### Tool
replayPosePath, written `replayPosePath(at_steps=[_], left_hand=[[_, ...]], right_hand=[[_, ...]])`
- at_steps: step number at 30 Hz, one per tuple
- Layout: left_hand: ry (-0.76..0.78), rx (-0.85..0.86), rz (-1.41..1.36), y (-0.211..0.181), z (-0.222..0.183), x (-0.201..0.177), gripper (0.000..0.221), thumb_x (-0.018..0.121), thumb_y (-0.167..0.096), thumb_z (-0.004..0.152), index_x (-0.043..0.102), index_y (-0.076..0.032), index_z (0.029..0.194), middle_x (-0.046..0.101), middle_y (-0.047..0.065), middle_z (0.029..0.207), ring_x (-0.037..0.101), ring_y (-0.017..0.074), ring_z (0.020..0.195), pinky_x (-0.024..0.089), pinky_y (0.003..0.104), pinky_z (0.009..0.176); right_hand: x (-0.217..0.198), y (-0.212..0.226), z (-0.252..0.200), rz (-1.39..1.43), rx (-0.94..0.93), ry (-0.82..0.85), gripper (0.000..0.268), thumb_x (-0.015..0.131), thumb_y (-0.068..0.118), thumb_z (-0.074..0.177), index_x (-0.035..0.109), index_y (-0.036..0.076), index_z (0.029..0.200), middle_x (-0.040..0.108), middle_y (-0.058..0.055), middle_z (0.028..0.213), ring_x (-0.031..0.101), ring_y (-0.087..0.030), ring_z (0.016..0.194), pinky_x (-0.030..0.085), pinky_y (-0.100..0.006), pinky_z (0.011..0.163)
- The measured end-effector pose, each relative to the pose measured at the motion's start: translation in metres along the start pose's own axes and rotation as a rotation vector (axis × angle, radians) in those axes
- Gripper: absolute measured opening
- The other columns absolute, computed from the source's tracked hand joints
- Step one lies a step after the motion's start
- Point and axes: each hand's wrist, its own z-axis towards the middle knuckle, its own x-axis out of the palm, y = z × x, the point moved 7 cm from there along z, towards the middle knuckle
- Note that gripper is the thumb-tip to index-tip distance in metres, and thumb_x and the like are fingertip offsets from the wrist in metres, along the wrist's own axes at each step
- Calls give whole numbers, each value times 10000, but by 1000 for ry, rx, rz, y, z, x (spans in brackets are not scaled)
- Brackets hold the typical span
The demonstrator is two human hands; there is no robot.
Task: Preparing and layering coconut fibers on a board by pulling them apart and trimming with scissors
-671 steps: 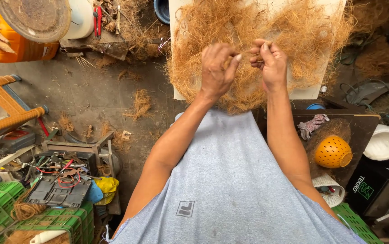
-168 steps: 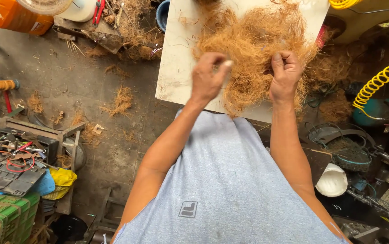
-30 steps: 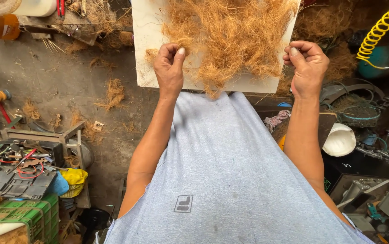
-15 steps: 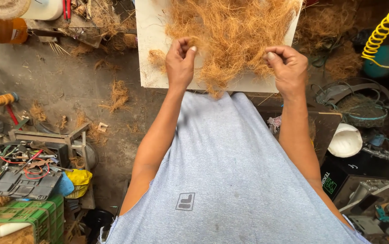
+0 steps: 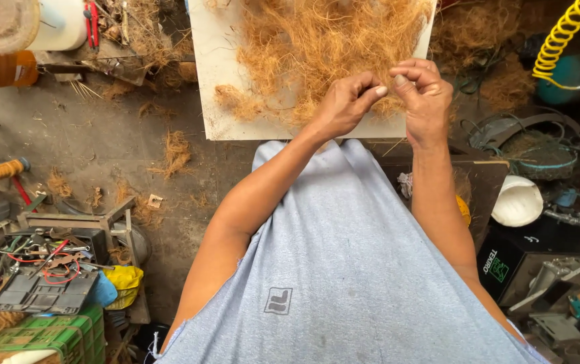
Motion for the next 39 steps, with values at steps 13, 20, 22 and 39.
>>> replayPosePath(at_steps=[13,20,22,39], left_hand=[[-115,-380,428,120,-49,-80,227,557,-350,1032,665,-182,923,630,-29,705,586,136,630,484,357,642],[-379,-192,445,117,-56,-100,264,586,-384,976,499,-184,828,536,-26,773,501,155,699,411,358,627],[-348,-78,477,103,-35,-87,65,640,-231,966,663,-173,985,680,-19,906,605,109,809,504,270,779],[-42,-33,968,160,33,-27,500,554,-52,944,496,-60,1440,476,164,1524,426,364,1396,380,617,1106]], right_hand=[[-188,-69,43,-101,33,-359,261,674,-149,830,637,87,724,754,-140,937,723,-205,885,570,-300,671],[-274,-161,49,183,112,-860,123,682,-90,858,734,17,824,690,-167,627,593,-196,452,432,-321,377],[-195,-156,73,-193,104,-484,129,712,49,967,638,146,925,669,-25,818,613,-129,634,540,-289,563],[72,-139,108,-995,-106,408,129,678,118,1040,739,74,935,607,-89,973,621,-247,863,600,-439,783]])
